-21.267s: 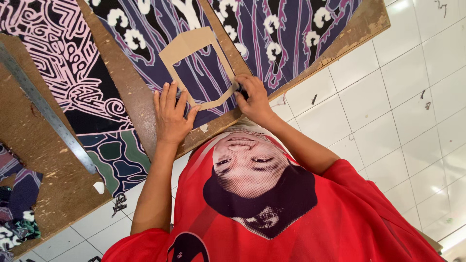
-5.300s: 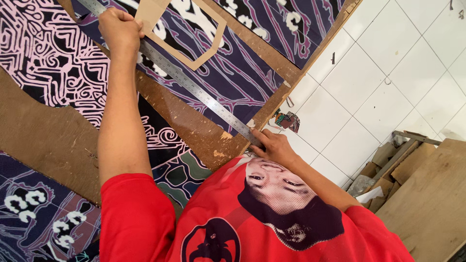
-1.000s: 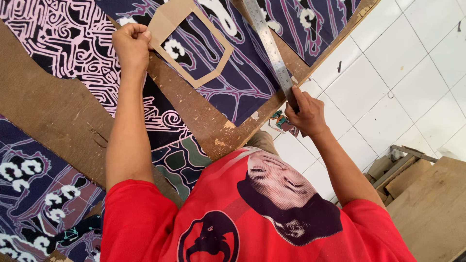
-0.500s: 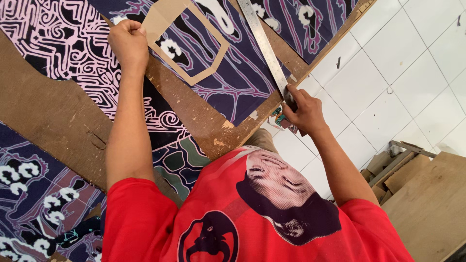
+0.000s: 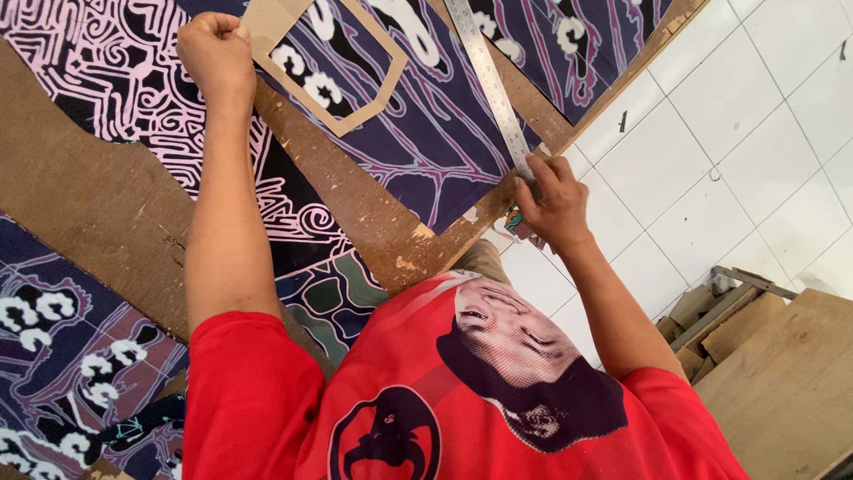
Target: The person places a cardboard template on patterned fabric, aligns it, and uses a metal ruler and white chalk to mark straight lines along the template edges. The person repeatedly repositions the ruler and template to mark multiple sections of the fabric.
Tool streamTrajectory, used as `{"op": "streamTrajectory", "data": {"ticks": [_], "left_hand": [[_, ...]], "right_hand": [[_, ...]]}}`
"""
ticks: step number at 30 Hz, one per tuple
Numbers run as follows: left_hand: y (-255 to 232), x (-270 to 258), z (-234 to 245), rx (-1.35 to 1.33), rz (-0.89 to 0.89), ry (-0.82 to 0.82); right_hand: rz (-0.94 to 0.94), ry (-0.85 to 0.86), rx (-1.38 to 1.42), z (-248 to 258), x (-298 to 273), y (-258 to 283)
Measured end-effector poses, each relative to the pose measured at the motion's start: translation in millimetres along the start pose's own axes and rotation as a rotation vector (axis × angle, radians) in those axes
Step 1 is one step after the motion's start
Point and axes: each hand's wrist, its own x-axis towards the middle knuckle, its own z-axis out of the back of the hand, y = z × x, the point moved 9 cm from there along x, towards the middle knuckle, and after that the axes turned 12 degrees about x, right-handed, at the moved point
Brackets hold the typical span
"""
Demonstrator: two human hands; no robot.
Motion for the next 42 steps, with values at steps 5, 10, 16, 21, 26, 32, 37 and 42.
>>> {"op": "streamTrajectory", "data": {"ticks": [5, 10, 16, 21, 26, 32, 37, 42], "left_hand": [[10.3, 1.7, -8.7, 0.03, 0.086, 0.05], [6.9, -0.7, -9.1, 0.034, 0.025, 0.017], [2.5, -0.5, -5.6, 0.04, 0.001, 0.014], [6.4, 1.0, -6.5, 0.063, 0.062, 0.057], [-3.1, -0.5, -1.1, 0.048, -0.103, -0.013], [6.6, 1.5, -4.4, 0.036, 0.051, 0.093], [4.2, -0.3, -2.8, 0.027, 0.088, 0.113], [4.7, -2.1, -2.4, 0.032, 0.098, 0.129]], "right_hand": [[0.085, 0.082, -0.012, -38.5, 22.8, 31.3], [0.204, 0.166, 0.004, -79.9, 51.7, 60.0], [0.349, 0.206, -0.024, -121.5, 88.8, 84.2], [0.347, 0.303, -0.126, -147.5, 101.1, 89.6], [0.314, 0.352, -0.17, -157.1, 99.5, 83.6], [0.312, 0.35, -0.188, -159.3, 100.3, 83.1], [0.333, 0.343, -0.176, -157.7, 101.0, 83.7], [0.287, 0.384, -0.195, -161.5, 99.5, 81.4]]}}
